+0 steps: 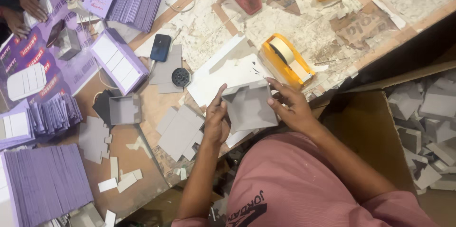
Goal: The person assembles small gray cardboard boxes by folding flaps and securing them with tape from a yellow dispenser. They handle each box one at a time, folding edges and applying tape to the seams, then placing the finished boxes aside.
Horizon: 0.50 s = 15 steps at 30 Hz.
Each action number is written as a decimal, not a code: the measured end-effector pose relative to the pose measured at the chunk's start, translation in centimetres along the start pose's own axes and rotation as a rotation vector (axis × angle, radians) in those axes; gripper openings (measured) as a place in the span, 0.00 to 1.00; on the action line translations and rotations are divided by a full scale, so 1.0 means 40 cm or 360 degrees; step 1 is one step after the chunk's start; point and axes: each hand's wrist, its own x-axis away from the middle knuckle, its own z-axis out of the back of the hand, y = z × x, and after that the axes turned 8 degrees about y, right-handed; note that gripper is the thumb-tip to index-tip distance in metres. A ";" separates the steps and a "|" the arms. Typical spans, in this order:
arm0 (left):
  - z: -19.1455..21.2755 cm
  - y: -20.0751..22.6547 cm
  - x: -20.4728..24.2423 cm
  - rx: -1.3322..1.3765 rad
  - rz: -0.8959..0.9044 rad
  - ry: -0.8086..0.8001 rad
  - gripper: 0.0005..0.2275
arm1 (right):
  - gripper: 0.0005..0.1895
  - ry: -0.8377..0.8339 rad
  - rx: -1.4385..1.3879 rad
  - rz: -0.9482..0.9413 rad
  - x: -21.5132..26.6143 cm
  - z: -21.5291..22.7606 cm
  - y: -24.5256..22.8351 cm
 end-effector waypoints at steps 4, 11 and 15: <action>0.045 -0.009 0.007 -0.0014 -0.0022 -0.0153 0.30 | 0.35 -0.0156 -0.0167 0.0282 0.017 0.003 -0.018; 0.059 -0.025 0.029 0.0007 0.0049 -0.0177 0.34 | 0.43 -0.0172 -0.0167 0.0037 0.054 0.010 -0.054; 0.052 -0.029 0.037 0.0043 0.0088 -0.0196 0.35 | 0.42 -0.0152 -0.0064 0.0111 0.072 0.015 -0.089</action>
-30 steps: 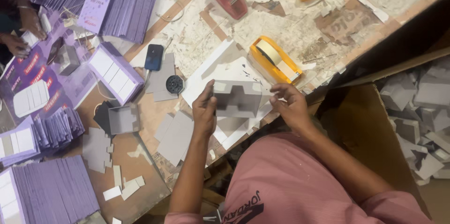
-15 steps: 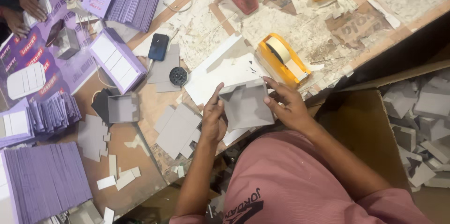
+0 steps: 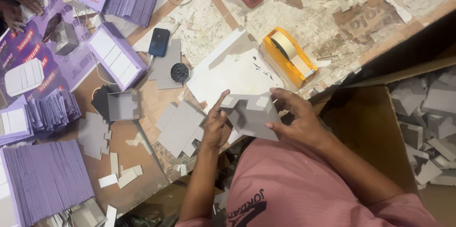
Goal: The person assembles small gray cardboard boxes by folding flaps and securing them with tape from a yellow dispenser. They handle each box one at a time, folding edges and applying tape to the seams, then placing the finished boxes aside.
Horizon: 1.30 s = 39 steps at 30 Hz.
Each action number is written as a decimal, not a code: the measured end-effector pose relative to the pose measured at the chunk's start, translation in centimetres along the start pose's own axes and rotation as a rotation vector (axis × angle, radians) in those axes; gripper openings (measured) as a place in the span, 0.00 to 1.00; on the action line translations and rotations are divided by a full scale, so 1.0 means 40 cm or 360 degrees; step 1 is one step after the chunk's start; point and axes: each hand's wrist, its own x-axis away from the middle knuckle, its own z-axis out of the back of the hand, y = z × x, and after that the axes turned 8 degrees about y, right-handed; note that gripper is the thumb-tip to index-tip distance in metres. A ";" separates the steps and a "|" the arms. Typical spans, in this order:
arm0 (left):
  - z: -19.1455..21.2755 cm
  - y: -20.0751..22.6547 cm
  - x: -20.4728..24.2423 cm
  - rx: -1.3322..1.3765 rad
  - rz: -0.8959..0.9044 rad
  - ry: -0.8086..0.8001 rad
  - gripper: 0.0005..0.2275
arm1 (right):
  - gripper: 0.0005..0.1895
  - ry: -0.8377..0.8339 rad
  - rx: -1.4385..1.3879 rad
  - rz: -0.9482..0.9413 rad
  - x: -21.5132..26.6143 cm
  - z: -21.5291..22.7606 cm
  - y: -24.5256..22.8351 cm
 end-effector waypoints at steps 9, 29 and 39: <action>0.010 -0.002 0.021 0.0017 0.0030 -0.0114 0.33 | 0.32 -0.0086 -0.0282 -0.0004 0.019 0.015 -0.004; -0.144 0.026 -0.002 -0.0521 0.0253 0.0606 0.21 | 0.19 0.0399 -0.0781 -0.0974 -0.015 0.016 0.123; -0.192 -0.014 -0.018 -0.0659 0.0143 0.0328 0.29 | 0.28 0.0428 -0.0760 -0.0726 0.043 0.122 0.164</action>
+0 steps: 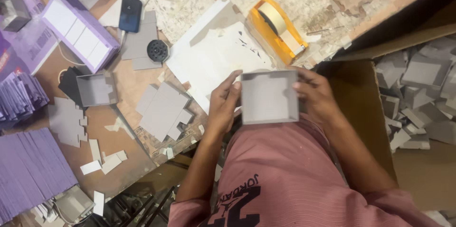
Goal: The person assembles small gray cardboard boxes by folding flaps and securing them with tape from a yellow dispenser. They handle each box one at a time, folding edges and applying tape to the seams, then placing the finished boxes aside.
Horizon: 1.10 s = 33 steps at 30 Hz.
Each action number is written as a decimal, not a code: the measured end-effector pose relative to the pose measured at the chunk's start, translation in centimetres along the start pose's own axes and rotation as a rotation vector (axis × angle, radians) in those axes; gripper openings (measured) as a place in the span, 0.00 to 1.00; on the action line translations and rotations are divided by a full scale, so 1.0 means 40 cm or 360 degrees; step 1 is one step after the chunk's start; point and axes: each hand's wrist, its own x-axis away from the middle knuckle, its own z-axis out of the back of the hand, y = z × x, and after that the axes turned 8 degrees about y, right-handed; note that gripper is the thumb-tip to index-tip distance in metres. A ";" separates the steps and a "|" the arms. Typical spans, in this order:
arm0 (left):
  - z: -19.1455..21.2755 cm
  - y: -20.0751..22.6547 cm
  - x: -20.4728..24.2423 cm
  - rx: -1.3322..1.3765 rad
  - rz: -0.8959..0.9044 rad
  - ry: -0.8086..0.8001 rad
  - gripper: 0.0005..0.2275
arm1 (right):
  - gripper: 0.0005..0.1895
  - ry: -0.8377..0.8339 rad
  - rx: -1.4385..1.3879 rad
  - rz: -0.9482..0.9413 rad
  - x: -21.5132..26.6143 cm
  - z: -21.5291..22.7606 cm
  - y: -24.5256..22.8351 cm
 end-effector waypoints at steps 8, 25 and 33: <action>0.014 -0.054 -0.030 -0.0191 0.0037 0.0115 0.27 | 0.23 0.1126 -0.0092 0.0309 0.201 0.546 0.097; 0.376 -0.001 -0.042 -0.2233 -0.0609 0.0489 0.37 | 0.22 0.1198 -0.0003 0.0092 0.047 0.537 0.358; 0.503 0.006 -0.061 -0.2397 -0.0334 0.0409 0.53 | 0.20 0.0893 0.0196 0.0281 -0.058 0.466 0.274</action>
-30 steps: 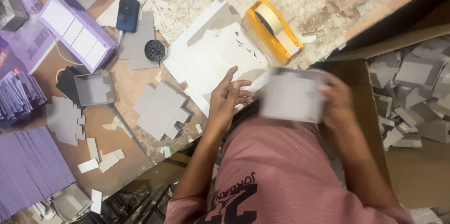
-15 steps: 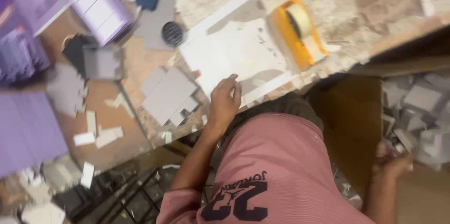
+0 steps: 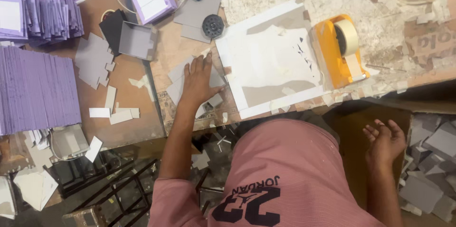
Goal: The person assembles small gray cardboard boxes by folding flaps and securing them with tape from a yellow dispenser. They handle each box one at a time, folding edges and applying tape to the seams, then placing the finished boxes aside.
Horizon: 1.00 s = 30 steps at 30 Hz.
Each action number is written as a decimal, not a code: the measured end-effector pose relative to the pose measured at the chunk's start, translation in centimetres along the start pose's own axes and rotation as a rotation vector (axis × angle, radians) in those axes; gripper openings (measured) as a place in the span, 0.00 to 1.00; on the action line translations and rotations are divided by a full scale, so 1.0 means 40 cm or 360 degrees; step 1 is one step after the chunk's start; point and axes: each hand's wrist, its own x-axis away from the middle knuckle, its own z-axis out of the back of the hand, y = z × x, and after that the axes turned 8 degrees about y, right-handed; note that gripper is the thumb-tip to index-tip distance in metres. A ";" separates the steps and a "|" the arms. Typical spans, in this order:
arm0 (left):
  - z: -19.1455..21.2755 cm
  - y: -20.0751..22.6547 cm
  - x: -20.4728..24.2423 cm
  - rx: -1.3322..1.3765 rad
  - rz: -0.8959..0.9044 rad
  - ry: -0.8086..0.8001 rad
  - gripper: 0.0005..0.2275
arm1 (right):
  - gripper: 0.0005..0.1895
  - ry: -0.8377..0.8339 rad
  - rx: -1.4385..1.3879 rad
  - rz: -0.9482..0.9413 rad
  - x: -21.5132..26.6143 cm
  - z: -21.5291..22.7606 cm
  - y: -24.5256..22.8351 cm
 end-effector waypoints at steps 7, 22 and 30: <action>0.018 -0.005 0.006 0.0150 0.0023 0.0028 0.54 | 0.20 -0.0008 0.0041 -0.0010 0.017 -0.015 -0.021; 0.187 0.248 0.043 0.0692 -0.0002 0.0753 0.50 | 0.39 -0.1230 0.0365 0.1005 0.363 -0.496 -0.471; 0.173 0.404 0.028 0.1051 -0.0236 0.0712 0.41 | 0.13 -0.1495 0.0519 0.0994 0.347 -0.653 -0.456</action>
